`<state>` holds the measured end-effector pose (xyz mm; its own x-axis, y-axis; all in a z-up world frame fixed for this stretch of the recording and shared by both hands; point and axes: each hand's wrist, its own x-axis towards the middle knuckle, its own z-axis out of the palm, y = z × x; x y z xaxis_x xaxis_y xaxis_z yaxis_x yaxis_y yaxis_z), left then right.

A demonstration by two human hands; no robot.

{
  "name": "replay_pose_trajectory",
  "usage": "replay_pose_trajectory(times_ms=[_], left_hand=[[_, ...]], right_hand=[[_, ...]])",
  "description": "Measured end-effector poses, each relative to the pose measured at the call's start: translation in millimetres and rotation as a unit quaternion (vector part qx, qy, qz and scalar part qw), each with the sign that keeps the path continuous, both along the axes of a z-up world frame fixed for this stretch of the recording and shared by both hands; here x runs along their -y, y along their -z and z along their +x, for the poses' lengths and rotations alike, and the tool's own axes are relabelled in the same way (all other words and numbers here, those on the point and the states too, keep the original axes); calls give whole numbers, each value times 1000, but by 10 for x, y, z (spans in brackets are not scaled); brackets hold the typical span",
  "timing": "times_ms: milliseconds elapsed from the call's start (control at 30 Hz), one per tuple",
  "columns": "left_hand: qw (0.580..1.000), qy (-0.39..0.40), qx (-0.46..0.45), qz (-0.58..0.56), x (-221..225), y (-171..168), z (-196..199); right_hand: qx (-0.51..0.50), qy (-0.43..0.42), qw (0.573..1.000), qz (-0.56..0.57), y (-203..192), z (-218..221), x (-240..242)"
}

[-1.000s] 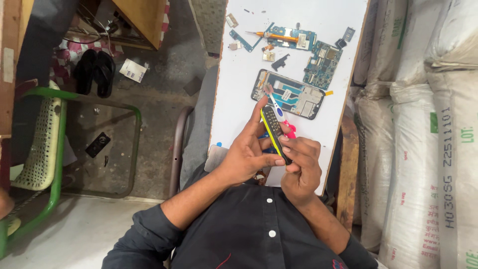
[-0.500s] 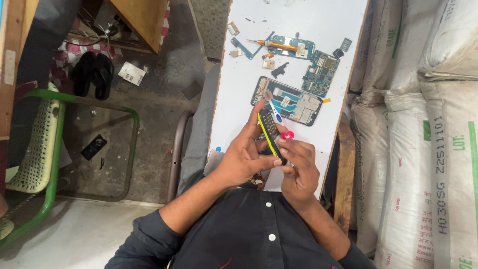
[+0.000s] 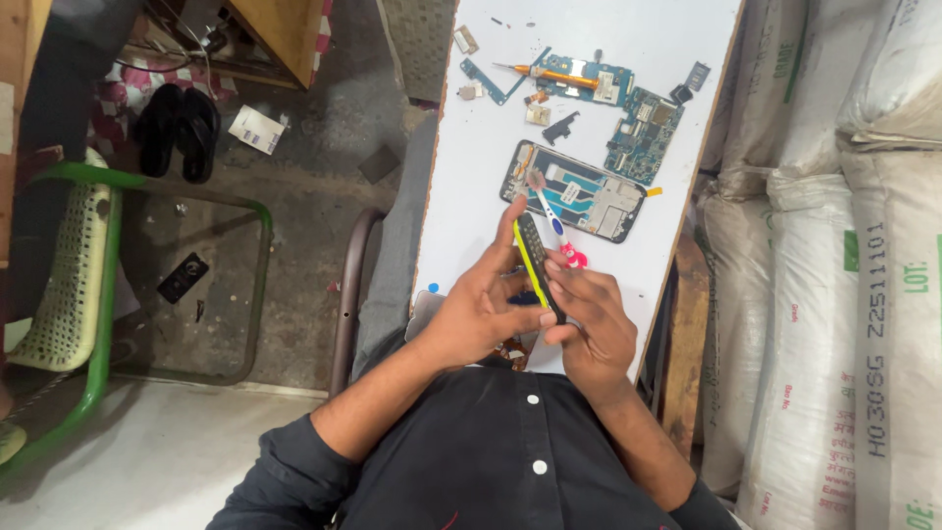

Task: The person disassembles a yellow feature phone, removes the back cover and battery, and uses a screwdriver to pry open the casing. They inspect the internal components and reassemble the phone, placing the back cover and battery back in place.

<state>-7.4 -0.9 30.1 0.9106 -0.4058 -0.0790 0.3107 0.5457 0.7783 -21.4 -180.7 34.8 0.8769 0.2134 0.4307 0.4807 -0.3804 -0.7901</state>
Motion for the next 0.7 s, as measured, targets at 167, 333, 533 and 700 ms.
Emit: replay_pose_trajectory(times_ms=[167, 333, 533, 700], left_hand=[[1000, 11, -3, -23, 53, -32, -2], [1000, 20, 1, -13, 74, -66, 9], [1000, 7, -7, 1, 119, -27, 13], [999, 9, -45, -12, 123, -69, -4]], right_hand=[[26, 25, 999, 4, -38, -35, -23], [36, 48, 998, -3, -63, -65, -35], [38, 57, 998, -10, -26, -75, -35], [58, 81, 995, -21, -50, -93, -67]])
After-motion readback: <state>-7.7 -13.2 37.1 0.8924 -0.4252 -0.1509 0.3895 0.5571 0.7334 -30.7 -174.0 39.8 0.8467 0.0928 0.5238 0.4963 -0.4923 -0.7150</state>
